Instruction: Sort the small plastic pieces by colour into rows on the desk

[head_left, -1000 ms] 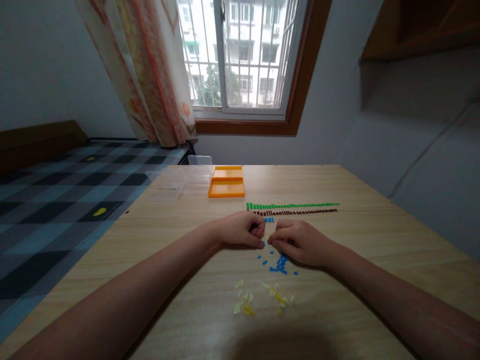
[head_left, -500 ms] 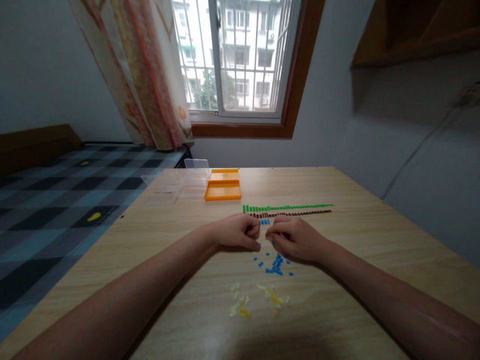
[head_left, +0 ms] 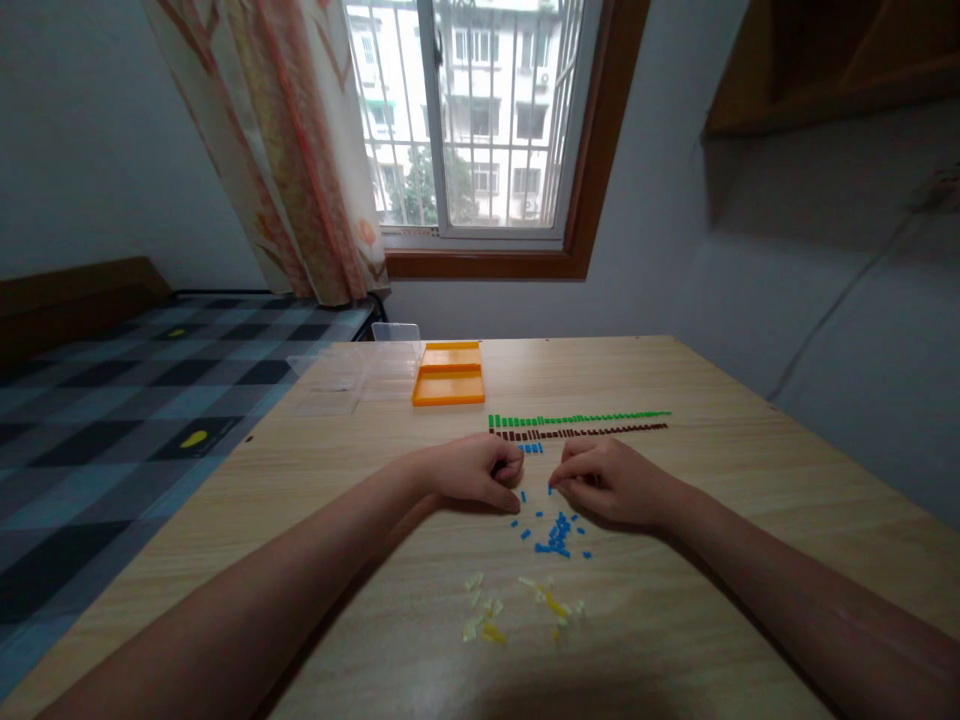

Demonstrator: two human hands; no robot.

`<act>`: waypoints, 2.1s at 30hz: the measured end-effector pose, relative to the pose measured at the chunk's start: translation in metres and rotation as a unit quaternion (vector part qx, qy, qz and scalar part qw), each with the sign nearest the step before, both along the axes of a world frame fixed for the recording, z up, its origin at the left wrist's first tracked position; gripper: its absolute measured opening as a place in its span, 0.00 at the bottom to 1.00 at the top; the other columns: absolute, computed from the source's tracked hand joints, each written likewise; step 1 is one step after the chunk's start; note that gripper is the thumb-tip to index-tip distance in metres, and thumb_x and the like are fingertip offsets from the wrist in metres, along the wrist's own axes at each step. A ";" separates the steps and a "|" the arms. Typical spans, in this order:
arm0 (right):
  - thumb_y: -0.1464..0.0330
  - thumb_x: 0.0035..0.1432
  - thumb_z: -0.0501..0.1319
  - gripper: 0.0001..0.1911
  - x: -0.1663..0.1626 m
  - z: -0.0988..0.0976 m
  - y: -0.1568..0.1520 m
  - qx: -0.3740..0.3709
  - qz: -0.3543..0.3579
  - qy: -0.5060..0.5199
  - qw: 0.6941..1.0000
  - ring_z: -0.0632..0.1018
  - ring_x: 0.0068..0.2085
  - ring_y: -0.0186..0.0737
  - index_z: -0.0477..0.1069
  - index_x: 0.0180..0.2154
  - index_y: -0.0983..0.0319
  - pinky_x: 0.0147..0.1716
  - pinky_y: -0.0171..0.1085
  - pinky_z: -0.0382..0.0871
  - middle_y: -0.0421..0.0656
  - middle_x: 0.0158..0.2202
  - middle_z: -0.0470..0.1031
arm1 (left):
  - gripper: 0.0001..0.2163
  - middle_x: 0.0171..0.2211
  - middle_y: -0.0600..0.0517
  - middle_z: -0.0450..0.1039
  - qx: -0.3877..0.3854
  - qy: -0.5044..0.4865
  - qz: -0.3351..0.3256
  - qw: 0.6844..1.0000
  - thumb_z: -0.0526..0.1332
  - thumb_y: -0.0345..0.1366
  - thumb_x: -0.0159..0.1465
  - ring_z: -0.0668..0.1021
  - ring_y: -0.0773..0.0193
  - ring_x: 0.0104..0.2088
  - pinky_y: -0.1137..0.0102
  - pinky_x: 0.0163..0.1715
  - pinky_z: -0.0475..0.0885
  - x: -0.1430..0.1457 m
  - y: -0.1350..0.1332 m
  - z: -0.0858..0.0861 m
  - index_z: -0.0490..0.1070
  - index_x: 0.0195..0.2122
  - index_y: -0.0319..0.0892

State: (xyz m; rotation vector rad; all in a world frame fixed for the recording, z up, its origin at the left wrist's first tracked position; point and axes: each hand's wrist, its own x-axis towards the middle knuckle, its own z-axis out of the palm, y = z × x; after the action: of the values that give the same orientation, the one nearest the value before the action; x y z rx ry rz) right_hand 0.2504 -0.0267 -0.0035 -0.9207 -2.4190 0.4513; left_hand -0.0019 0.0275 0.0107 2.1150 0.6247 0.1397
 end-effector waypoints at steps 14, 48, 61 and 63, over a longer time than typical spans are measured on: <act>0.73 0.60 0.60 0.12 0.002 -0.001 -0.002 0.009 0.017 0.011 1.000 0.73 0.28 0.33 0.83 0.38 0.61 0.28 0.33 0.63 0.43 0.29 0.75 | 0.18 0.21 0.60 0.56 0.053 0.061 -0.006 0.997 0.68 0.38 0.54 0.58 0.69 0.24 0.69 0.25 0.51 0.003 -0.006 0.008 0.56 0.23 0.43; 0.76 0.52 0.61 0.15 0.000 0.019 -0.022 -0.090 0.104 -0.033 0.990 0.70 0.24 0.29 0.84 0.38 0.61 0.25 0.30 0.62 0.40 0.27 0.74 | 0.20 0.21 0.61 0.57 0.072 0.077 -0.019 0.994 0.69 0.40 0.54 0.58 0.69 0.25 0.69 0.26 0.52 0.004 -0.003 0.005 0.55 0.24 0.43; 0.77 0.55 0.61 0.13 -0.001 0.011 -0.019 -0.082 0.099 -0.057 0.990 0.76 0.31 0.32 0.82 0.38 0.60 0.33 0.31 0.67 0.41 0.32 0.78 | 0.20 0.22 0.60 0.56 0.040 0.044 -0.021 0.998 0.69 0.41 0.54 0.58 0.70 0.24 0.69 0.25 0.52 0.003 -0.003 0.005 0.55 0.23 0.43; 0.77 0.56 0.61 0.12 -0.002 0.012 -0.019 -0.082 0.097 -0.062 0.990 0.76 0.32 0.33 0.82 0.38 0.60 0.35 0.31 0.68 0.41 0.33 0.78 | 0.20 0.22 0.60 0.55 0.030 0.038 -0.018 0.999 0.69 0.41 0.54 0.58 0.70 0.24 0.69 0.25 0.51 0.002 -0.002 0.004 0.55 0.23 0.43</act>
State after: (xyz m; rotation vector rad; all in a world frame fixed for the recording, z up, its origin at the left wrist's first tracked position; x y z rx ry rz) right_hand 0.2485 -0.0456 0.0081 -0.8046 -2.6286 0.6919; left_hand 0.0005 0.0257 0.0148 2.1975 0.6328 0.0588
